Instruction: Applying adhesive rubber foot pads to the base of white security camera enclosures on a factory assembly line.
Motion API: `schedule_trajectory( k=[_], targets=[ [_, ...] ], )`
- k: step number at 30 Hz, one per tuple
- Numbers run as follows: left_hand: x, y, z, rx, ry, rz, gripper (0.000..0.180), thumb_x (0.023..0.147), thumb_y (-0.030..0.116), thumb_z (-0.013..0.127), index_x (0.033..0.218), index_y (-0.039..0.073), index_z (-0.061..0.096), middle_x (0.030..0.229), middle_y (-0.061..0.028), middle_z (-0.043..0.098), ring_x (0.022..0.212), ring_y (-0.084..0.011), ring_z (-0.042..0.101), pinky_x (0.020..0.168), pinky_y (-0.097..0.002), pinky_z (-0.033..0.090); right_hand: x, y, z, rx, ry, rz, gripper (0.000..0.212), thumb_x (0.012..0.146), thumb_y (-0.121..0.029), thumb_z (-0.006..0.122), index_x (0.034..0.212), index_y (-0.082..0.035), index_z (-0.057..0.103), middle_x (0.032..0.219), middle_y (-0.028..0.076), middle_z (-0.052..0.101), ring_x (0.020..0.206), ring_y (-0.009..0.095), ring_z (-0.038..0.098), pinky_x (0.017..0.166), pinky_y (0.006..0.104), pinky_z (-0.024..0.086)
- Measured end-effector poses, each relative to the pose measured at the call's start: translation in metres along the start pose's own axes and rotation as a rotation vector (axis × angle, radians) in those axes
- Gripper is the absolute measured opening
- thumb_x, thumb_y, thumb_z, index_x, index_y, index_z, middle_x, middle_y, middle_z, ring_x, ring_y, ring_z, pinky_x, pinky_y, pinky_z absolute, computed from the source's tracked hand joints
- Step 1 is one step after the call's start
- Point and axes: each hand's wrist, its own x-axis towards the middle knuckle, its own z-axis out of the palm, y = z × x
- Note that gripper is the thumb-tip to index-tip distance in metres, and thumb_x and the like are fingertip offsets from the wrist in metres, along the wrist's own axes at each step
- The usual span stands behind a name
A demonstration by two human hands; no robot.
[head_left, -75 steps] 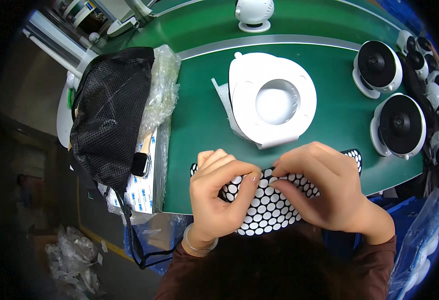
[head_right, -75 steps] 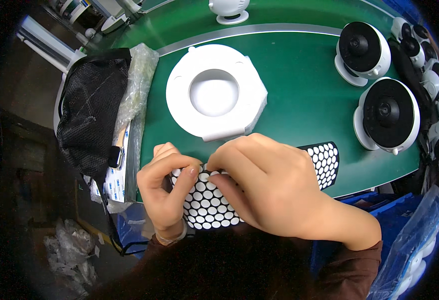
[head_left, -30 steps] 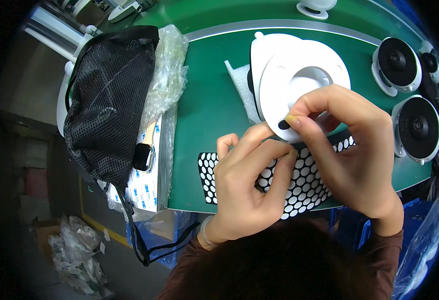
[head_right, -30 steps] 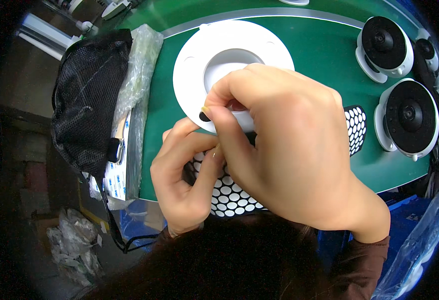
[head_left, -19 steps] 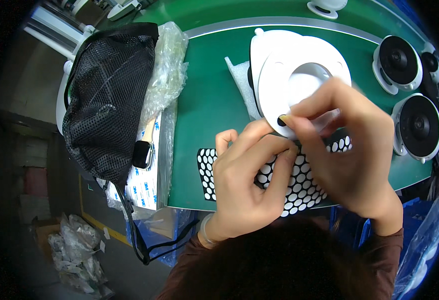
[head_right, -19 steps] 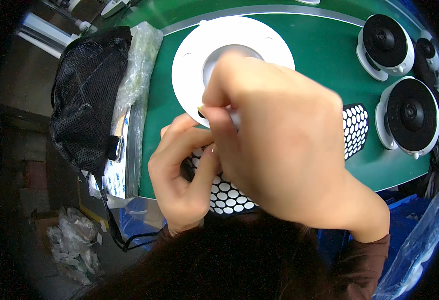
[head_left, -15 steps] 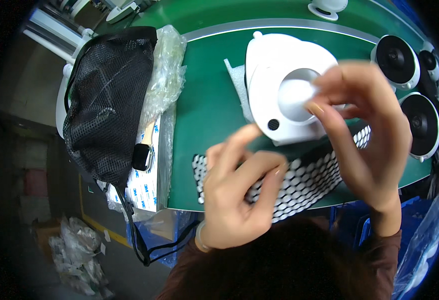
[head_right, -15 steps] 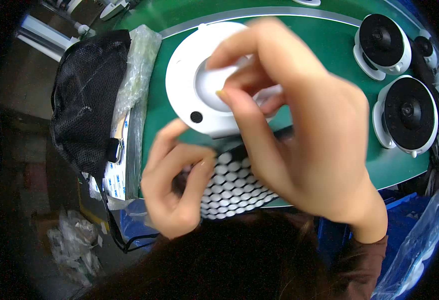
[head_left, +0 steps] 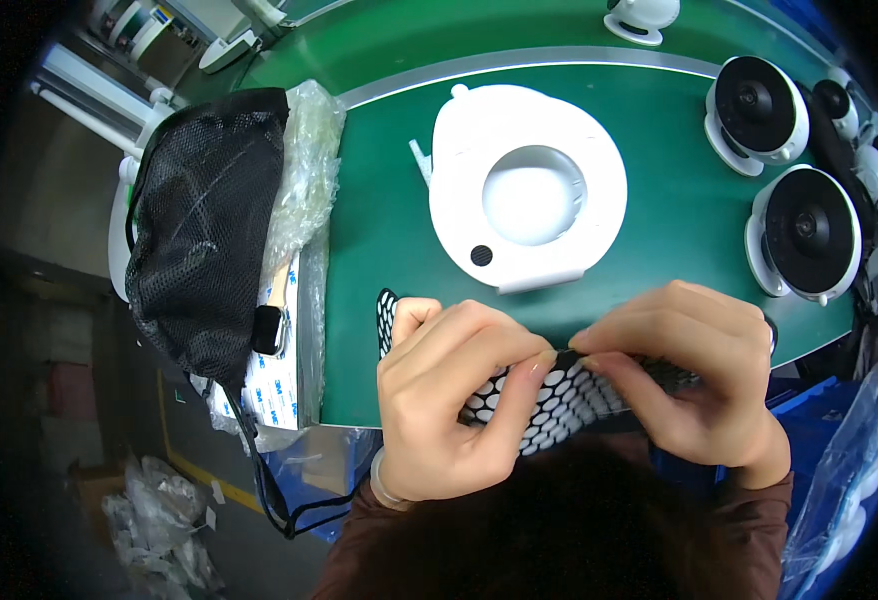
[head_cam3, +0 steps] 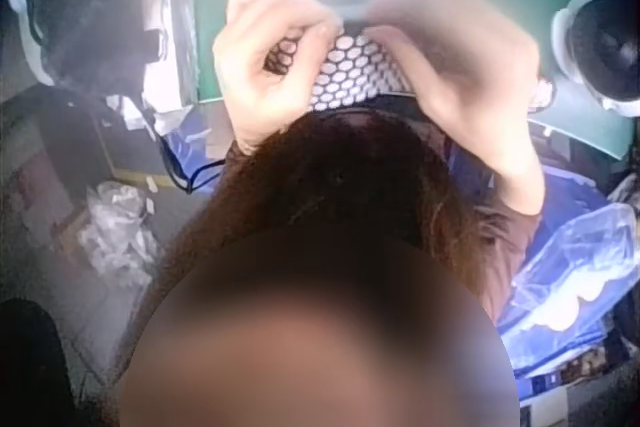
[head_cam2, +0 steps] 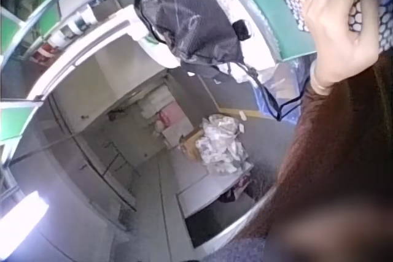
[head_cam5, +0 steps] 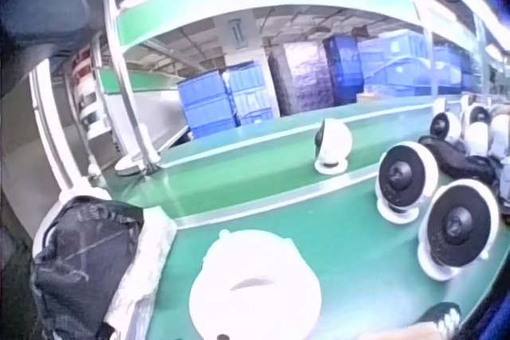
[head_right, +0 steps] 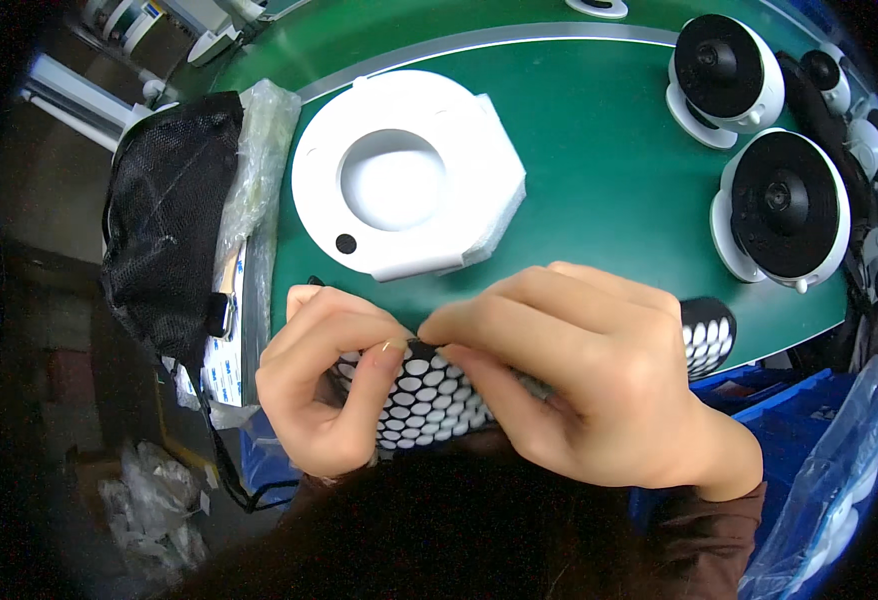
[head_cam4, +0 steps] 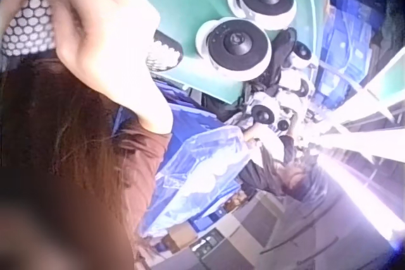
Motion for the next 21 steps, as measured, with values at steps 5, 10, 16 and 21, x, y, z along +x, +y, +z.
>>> schedule_trajectory(
  k=[5, 10, 16, 21],
  targets=[
    [0.0038, 0.0002, 0.0072, 0.024, 0.008, 0.020, 0.012, 0.063, -0.003, 0.064, 0.070, 0.006, 0.059, 0.066, -0.0010, 0.056, 0.054, -0.0151, 0.049, 0.057, -0.0278, 0.026, -0.0039, 0.0008, -0.0002, -0.056, 0.071, -0.040, 0.016, 0.060, 0.001, 0.070, 0.075, -0.006, 0.067, 0.078, 0.006, 0.064, 0.062, 0.017, 0.060, 0.053, 0.0234, 0.046],
    [0.0054, -0.0016, 0.0080, 0.045, 0.038, 0.044, 0.012, 0.063, -0.004, 0.063, 0.070, 0.005, 0.059, 0.066, -0.0008, 0.056, 0.053, -0.0150, 0.047, 0.056, -0.0278, 0.025, 0.0000, 0.0026, -0.0017, -0.048, 0.036, -0.067, 0.017, 0.061, 0.002, 0.070, 0.075, -0.006, 0.065, 0.078, 0.006, 0.063, 0.062, 0.018, 0.061, 0.053, 0.0238, 0.046],
    [0.0067, -0.0016, 0.0095, 0.050, 0.030, 0.052, 0.011, 0.063, -0.004, 0.063, 0.070, 0.005, 0.059, 0.065, -0.0010, 0.056, 0.052, -0.0152, 0.046, 0.056, -0.0277, 0.025, 0.0025, 0.0029, -0.0033, -0.054, 0.020, -0.053, 0.017, 0.061, 0.003, 0.070, 0.075, -0.006, 0.063, 0.071, 0.006, 0.063, 0.061, 0.020, 0.061, 0.052, 0.0257, 0.046],
    [0.0067, -0.0017, 0.0101, 0.029, 0.033, 0.022, 0.011, 0.064, -0.004, 0.063, 0.070, 0.005, 0.059, 0.065, -0.0013, 0.056, 0.053, -0.0148, 0.046, 0.057, -0.0273, 0.025, 0.0033, -0.0008, -0.0026, -0.153, 0.021, -0.074, 0.017, 0.061, 0.003, 0.069, 0.074, -0.006, 0.063, 0.071, 0.006, 0.063, 0.061, 0.022, 0.061, 0.053, 0.0274, 0.046]
  ],
)
